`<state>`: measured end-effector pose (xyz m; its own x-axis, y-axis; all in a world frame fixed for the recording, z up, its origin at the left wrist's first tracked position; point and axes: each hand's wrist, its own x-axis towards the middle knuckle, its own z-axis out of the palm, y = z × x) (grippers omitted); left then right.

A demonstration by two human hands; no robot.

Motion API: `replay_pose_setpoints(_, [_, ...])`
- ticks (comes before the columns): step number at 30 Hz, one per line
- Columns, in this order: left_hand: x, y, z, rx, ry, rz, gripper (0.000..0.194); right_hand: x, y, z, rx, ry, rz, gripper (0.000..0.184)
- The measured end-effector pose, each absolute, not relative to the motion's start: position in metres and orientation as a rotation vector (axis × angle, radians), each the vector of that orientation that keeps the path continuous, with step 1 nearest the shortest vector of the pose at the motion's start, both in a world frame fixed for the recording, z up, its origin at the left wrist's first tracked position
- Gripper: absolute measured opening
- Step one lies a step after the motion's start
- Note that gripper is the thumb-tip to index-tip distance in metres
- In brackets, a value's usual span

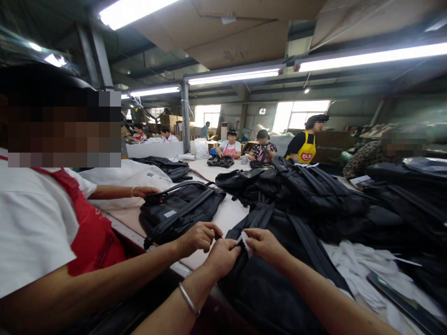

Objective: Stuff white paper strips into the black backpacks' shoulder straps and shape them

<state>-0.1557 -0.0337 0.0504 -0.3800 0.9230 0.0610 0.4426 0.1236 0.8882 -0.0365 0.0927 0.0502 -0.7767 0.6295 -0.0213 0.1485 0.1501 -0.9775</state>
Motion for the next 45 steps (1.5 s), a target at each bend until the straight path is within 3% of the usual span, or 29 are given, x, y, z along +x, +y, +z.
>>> replay_pose_setpoints(4, [-0.153,-0.035,0.049,1.336,1.960,1.175,0.026,-0.043,0.097,0.039,-0.798,-2.052,1.727,0.050])
replay_pose_setpoints(8, [-0.151,-0.033,0.041,1.356,2.008,1.160,0.025,-0.045,0.094,0.037,-0.785,-1.985,1.789,0.030])
replay_pose_setpoints(12, [-0.151,-0.030,0.031,1.327,2.004,1.208,0.022,-0.044,0.087,0.042,-0.749,-2.022,1.606,0.021])
replay_pose_setpoints(16, [-0.152,-0.029,0.030,1.272,1.955,1.254,0.020,-0.043,0.081,0.046,-0.755,-2.019,1.494,0.023])
replay_pose_setpoints(19, [-0.155,-0.030,0.034,1.174,1.922,1.248,0.022,-0.043,0.082,0.044,-0.759,-1.952,1.596,0.025])
replay_pose_setpoints(24, [-0.157,-0.032,0.036,1.088,1.854,1.223,0.022,-0.045,0.091,0.034,-0.822,-1.901,1.735,0.045])
replay_pose_setpoints(28, [-0.157,-0.032,0.037,1.129,1.845,1.225,0.021,-0.048,0.091,0.033,-0.821,-1.980,1.713,0.048])
replay_pose_setpoints(39, [-0.159,-0.030,0.028,1.278,1.930,1.202,0.023,-0.050,0.085,0.034,-0.757,-1.982,1.696,0.026])
replay_pose_setpoints(45, [-0.155,-0.032,0.028,1.354,2.025,1.168,0.026,-0.044,0.083,0.038,-0.629,-2.164,1.313,0.015])
